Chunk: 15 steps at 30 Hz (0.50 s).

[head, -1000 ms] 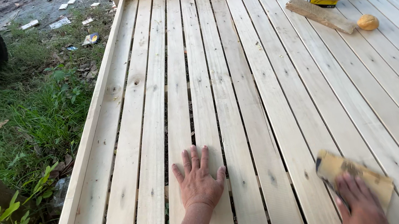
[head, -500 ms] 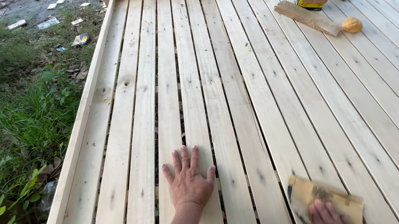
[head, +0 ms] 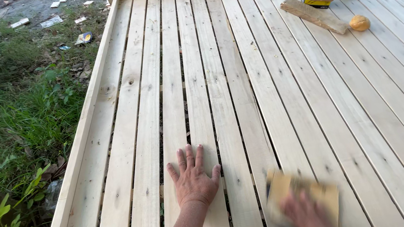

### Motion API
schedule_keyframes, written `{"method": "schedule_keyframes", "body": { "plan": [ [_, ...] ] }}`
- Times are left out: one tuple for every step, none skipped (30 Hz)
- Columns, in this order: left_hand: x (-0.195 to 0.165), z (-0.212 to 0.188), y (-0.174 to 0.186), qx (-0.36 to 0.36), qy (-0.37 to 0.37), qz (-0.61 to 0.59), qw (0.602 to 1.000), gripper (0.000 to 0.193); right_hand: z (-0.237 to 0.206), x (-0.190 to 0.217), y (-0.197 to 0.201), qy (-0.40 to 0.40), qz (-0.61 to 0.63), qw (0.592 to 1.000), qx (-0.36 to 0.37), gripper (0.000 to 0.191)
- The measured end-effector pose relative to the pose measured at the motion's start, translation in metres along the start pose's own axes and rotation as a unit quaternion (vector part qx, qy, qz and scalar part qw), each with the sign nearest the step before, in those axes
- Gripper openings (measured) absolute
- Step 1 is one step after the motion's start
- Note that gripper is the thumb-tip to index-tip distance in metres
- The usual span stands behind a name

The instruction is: The person sands the slatted wooden surface of a large frame outdoors, rubbing sandpaper back and forth along the planks. They occasionally reposition the sandpaper, hold a dark sanding block, and continue sanding different sections of the slats.

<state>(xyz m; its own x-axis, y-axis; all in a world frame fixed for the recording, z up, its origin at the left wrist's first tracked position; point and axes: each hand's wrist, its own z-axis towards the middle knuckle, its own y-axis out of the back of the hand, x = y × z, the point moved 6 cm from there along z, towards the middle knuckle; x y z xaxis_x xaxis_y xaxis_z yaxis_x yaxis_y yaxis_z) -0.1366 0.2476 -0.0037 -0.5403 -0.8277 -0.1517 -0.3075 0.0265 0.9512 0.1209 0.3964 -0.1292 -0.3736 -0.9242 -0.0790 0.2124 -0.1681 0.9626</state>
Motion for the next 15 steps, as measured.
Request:
{"method": "schedule_keyframes", "body": {
  "plan": [
    [0.000,0.000,0.000,-0.003,0.000,-0.002,1.000,0.076,-0.023,0.025,0.005,0.098,-0.167,0.962,-0.193,0.059],
    [0.001,0.000,-0.001,-0.006,0.002,-0.005,1.000,0.076,-0.044,0.044,0.007,0.143,-0.291,0.885,-0.333,0.059],
    [0.001,0.000,-0.002,-0.002,0.003,-0.005,1.000,0.076,-0.060,0.054,0.005,0.161,-0.305,0.869,-0.356,0.057],
    [0.001,0.000,-0.002,0.000,0.004,-0.005,1.000,0.076,-0.057,0.054,0.003,0.148,-0.260,0.898,-0.322,0.059],
    [0.001,0.000,-0.003,0.002,0.003,-0.004,1.000,0.076,-0.044,0.050,0.004,0.133,-0.215,0.924,-0.288,0.062],
    [0.001,0.000,-0.002,0.000,0.003,-0.009,1.000,0.076,-0.029,0.047,0.008,0.120,-0.168,0.946,-0.251,0.064],
    [0.002,0.000,-0.001,-0.003,0.003,-0.015,1.000,0.076,-0.008,0.033,0.013,0.045,-0.012,0.992,-0.121,0.070],
    [0.002,0.000,0.000,-0.009,0.002,-0.020,1.000,0.076,0.019,0.019,0.013,-0.036,0.142,0.989,0.009,0.078],
    [0.002,0.000,0.001,-0.009,0.001,-0.024,1.000,0.076,0.053,0.015,0.024,-0.051,0.150,0.987,0.021,0.079],
    [0.002,0.000,0.001,-0.007,0.001,-0.027,1.000,0.076,0.080,0.011,0.033,-0.066,0.159,0.984,0.035,0.081],
    [0.002,0.000,0.002,-0.004,0.001,-0.029,1.000,0.077,0.100,0.010,0.042,-0.075,0.153,0.985,0.025,0.074],
    [0.002,0.000,0.002,-0.005,0.002,-0.030,1.000,0.077,0.113,0.008,0.047,-0.085,0.145,0.986,0.013,0.068],
    [0.002,0.000,0.003,-0.004,0.002,-0.030,1.000,0.077,0.114,0.008,0.046,-0.095,0.138,0.986,0.002,0.062],
    [0.002,0.000,0.003,-0.004,-0.002,-0.031,1.000,0.077,0.107,0.014,0.040,-0.079,0.160,0.984,-0.011,0.065],
    [0.001,0.001,0.003,-0.006,-0.002,-0.022,1.000,0.076,0.090,0.019,0.031,-0.060,0.178,0.982,-0.027,0.068]
  ]
}}
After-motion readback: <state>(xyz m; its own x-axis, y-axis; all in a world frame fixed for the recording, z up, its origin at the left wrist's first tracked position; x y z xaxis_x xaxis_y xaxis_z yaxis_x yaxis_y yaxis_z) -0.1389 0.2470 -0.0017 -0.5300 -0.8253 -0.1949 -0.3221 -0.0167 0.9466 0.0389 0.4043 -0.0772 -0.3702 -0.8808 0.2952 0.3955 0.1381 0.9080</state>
